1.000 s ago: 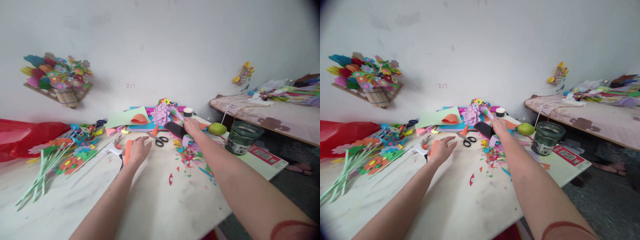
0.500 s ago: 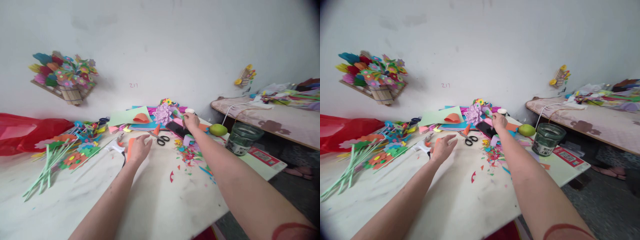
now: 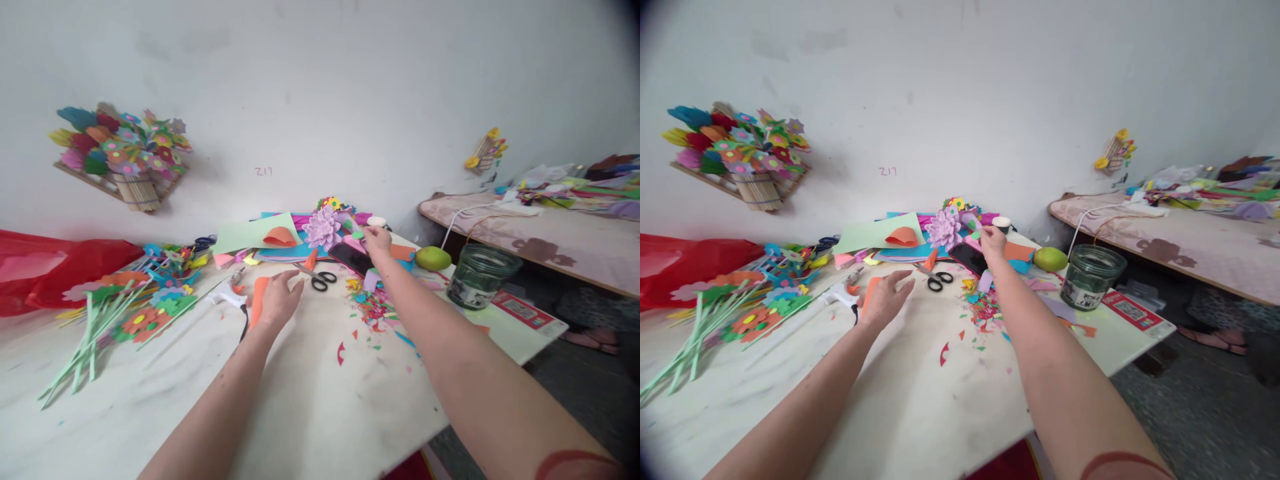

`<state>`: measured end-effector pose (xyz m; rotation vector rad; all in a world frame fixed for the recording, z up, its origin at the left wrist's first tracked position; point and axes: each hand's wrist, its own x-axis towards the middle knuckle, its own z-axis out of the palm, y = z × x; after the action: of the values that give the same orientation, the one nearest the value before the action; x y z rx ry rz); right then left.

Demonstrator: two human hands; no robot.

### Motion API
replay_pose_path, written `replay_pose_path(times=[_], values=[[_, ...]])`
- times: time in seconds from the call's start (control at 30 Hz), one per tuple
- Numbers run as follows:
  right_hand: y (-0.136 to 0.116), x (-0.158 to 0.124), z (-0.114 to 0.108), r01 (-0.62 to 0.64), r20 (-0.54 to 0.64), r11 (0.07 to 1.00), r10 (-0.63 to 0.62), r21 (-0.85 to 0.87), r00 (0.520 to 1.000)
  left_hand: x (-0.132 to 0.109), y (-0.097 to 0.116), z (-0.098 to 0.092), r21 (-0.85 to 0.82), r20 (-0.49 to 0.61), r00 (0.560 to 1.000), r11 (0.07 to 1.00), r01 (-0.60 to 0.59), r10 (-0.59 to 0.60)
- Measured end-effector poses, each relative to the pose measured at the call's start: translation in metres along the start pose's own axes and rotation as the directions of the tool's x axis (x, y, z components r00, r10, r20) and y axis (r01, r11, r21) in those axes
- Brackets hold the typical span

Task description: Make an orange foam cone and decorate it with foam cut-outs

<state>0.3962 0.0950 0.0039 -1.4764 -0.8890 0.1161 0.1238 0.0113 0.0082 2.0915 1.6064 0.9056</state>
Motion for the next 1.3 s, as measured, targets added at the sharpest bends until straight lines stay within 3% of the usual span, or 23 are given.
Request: replay_pose_path(times=[0.13,0.23,0.4,0.57,0.73,0.83,0.97,1.07,1.17,1.23,1.3], values=[[-0.001,-0.006,0.006,-0.196,-0.011,0.97,0.2,0.147,0.98,0.0,0.002,0.001,0.0,0.006,1.0,1.0,0.002,-0.002],[-0.001,-0.01,0.007,-0.235,0.058,0.965,0.229,0.117,0.972,0.002,0.004,0.004,-0.001,0.012,1.0,1.0,-0.003,0.003],[0.001,-0.013,0.001,0.041,0.132,0.987,-0.02,-0.155,0.991,0.007,0.007,0.018,0.069,-0.016,0.992,0.99,-0.123,0.124],[0.006,-0.02,-0.008,0.271,0.212,0.874,-0.199,-0.403,0.957,0.008,0.017,0.031,0.18,0.021,0.988,0.972,-0.154,0.153],[0.012,-0.028,-0.008,0.323,0.252,0.771,-0.216,-0.549,0.943,0.008,0.026,0.041,0.173,0.036,0.981,0.966,-0.194,0.19],[0.009,-0.029,-0.01,0.345,0.196,0.751,-0.284,-0.564,0.939,0.009,0.029,0.044,0.117,0.04,0.979,0.972,-0.203,0.2],[-0.005,-0.025,-0.014,0.366,0.019,0.815,-0.401,-0.449,0.916,0.01,0.03,0.044,-0.08,0.016,0.99,0.987,-0.138,0.14],[-0.019,-0.017,-0.009,0.346,-0.057,0.91,-0.367,-0.227,0.928,0.011,0.028,0.042,-0.342,0.05,0.997,0.939,-0.033,0.053],[-0.034,-0.016,0.003,0.183,0.021,0.972,-0.188,0.149,0.982,0.012,0.024,0.04,-0.583,0.09,0.996,0.811,0.053,0.0],[-0.044,-0.024,0.011,0.012,0.113,0.934,-0.056,0.357,0.992,0.014,0.02,0.038,-0.718,0.135,0.991,0.686,0.112,-0.021],[-0.055,-0.039,0.016,-0.114,0.243,0.856,-0.014,0.505,0.97,0.016,0.017,0.035,-0.825,0.197,0.978,0.529,0.2,-0.064]])
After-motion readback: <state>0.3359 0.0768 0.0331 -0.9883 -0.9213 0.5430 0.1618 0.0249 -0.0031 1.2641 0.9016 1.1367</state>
